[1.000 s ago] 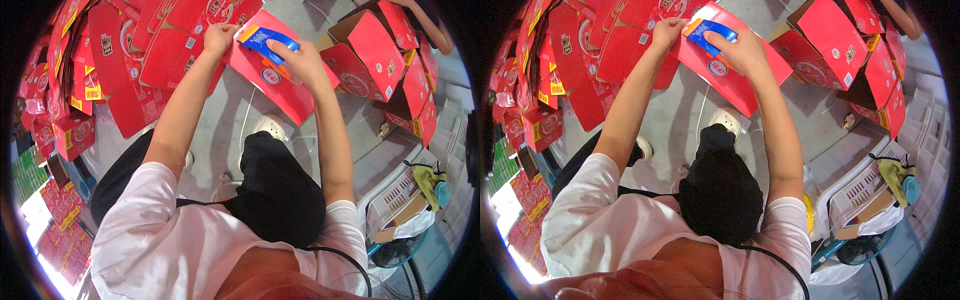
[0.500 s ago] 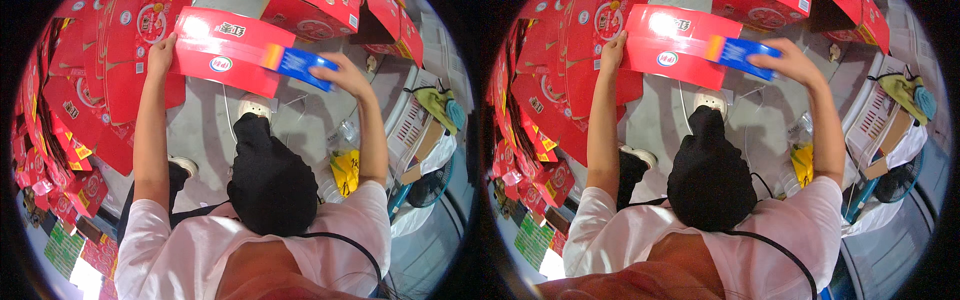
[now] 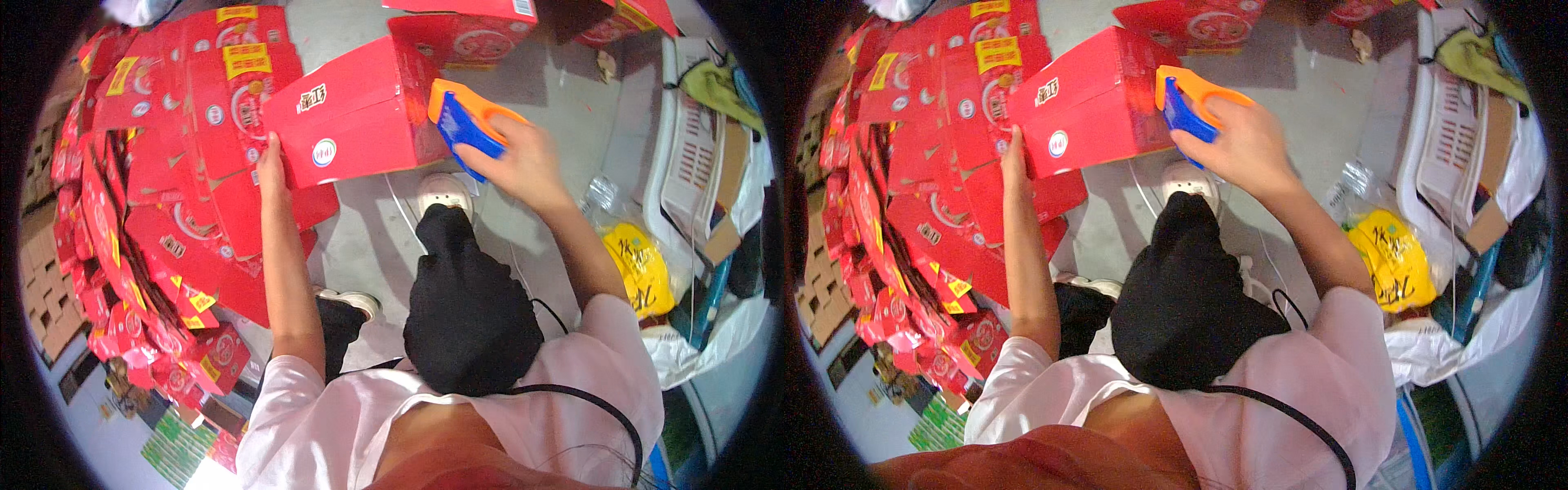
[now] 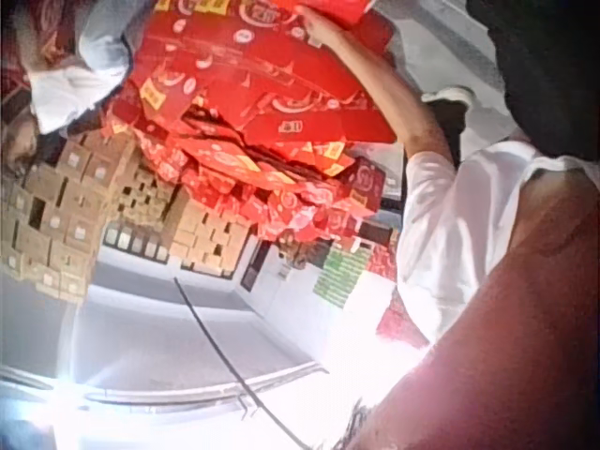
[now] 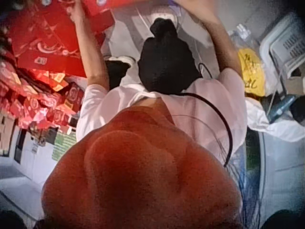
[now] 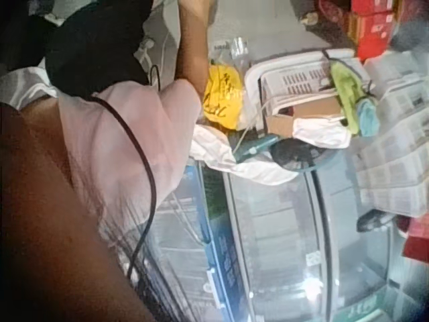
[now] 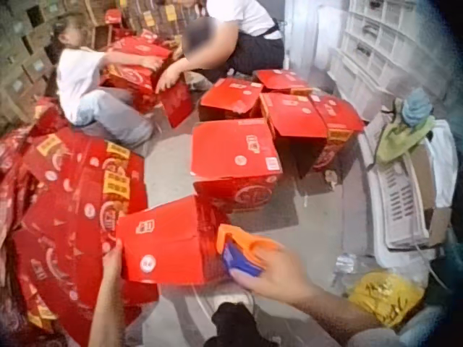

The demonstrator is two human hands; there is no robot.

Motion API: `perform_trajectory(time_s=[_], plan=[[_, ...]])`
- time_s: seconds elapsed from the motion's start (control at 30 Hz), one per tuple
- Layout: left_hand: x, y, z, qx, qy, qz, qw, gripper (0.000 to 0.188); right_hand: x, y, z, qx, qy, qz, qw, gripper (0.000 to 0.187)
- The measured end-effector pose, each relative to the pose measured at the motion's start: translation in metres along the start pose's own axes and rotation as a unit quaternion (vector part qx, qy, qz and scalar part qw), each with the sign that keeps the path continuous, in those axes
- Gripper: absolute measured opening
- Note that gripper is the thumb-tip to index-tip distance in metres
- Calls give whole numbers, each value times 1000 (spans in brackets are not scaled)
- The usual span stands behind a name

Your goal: The person folds and assembles cardboard boxes using a tape dispenser while sitting on the floor.

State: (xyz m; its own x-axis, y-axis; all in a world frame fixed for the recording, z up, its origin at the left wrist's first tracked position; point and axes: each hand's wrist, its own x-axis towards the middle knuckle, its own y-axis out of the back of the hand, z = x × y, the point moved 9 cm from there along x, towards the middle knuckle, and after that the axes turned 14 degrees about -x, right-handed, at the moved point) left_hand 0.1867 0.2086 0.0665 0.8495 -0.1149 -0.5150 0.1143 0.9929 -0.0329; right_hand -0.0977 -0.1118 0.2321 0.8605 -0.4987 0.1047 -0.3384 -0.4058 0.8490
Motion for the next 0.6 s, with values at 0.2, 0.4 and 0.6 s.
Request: perform_trajectory(time_s=[0.2,0.4,0.6], plan=[[-25,-3,-48,-221,83,-108,966,45,4,51,-46,211,-6,-83,974,31],[-50,-34,-34,-96,89,-79,988,45,39,24,-72,94,77,18,992,37],[-60,-45,-14,7,-33,-226,974,40,11,17,-34,76,5,-38,996,43]])
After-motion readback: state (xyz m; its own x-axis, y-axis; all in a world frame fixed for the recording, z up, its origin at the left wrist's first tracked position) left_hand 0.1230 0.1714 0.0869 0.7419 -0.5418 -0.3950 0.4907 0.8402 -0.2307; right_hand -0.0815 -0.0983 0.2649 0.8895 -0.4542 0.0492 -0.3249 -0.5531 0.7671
